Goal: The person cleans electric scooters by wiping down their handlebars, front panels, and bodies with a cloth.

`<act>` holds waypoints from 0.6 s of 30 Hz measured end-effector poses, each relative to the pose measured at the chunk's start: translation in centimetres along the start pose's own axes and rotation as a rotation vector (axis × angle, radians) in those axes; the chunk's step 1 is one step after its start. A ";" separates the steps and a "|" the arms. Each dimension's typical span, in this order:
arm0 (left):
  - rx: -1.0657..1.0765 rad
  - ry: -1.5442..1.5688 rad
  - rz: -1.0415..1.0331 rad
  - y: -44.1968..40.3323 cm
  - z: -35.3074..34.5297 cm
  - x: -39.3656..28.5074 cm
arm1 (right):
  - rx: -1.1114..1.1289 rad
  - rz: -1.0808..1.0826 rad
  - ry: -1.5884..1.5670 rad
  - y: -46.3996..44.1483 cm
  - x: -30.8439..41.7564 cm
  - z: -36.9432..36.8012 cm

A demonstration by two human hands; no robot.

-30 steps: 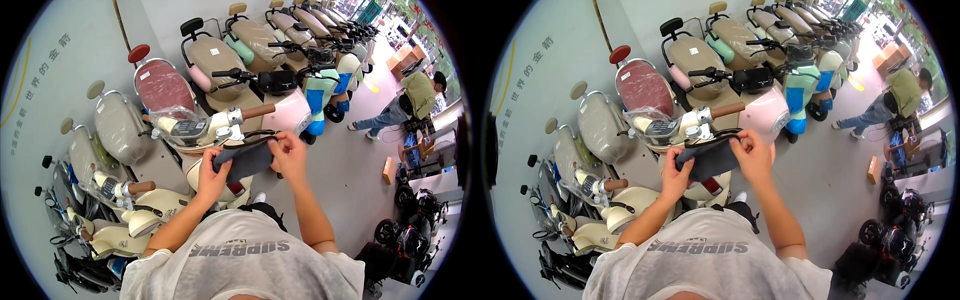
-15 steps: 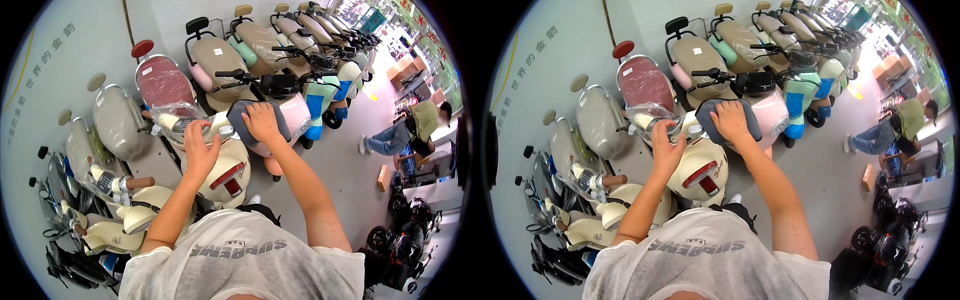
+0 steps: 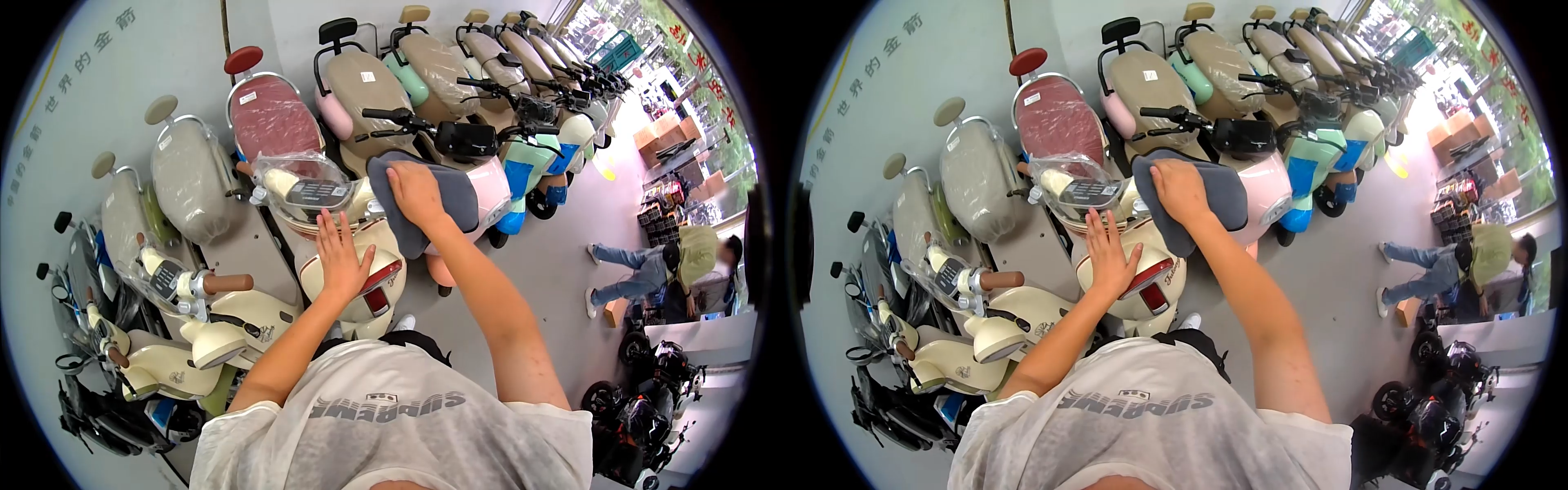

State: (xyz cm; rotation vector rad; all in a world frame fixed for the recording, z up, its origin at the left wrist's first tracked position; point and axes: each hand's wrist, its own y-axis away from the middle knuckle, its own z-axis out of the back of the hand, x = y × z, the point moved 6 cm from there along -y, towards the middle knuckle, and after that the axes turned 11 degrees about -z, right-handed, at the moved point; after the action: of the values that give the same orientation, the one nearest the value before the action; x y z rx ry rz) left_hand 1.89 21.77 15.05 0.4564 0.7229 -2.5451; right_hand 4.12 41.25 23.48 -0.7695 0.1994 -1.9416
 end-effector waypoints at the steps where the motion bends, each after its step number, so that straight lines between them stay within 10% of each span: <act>1: -0.002 0.000 0.007 0.3 -0.2 0.7 | 0.015 0.037 -0.054 -0.1 0.9 -0.3; 12: -0.033 0.018 -0.122 1.2 -1.7 2.3 | 0.433 0.080 0.311 -2.0 1.1 -5.6; 18: -0.008 0.001 -0.099 1.3 -2.1 2.5 | 0.253 -0.032 0.133 -1.4 -0.9 -2.5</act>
State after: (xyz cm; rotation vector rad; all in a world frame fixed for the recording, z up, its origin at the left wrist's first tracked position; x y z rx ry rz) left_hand 0.83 21.16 11.78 0.4286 0.7732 -2.6335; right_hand 1.92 42.25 21.76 -0.4808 0.0204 -2.0027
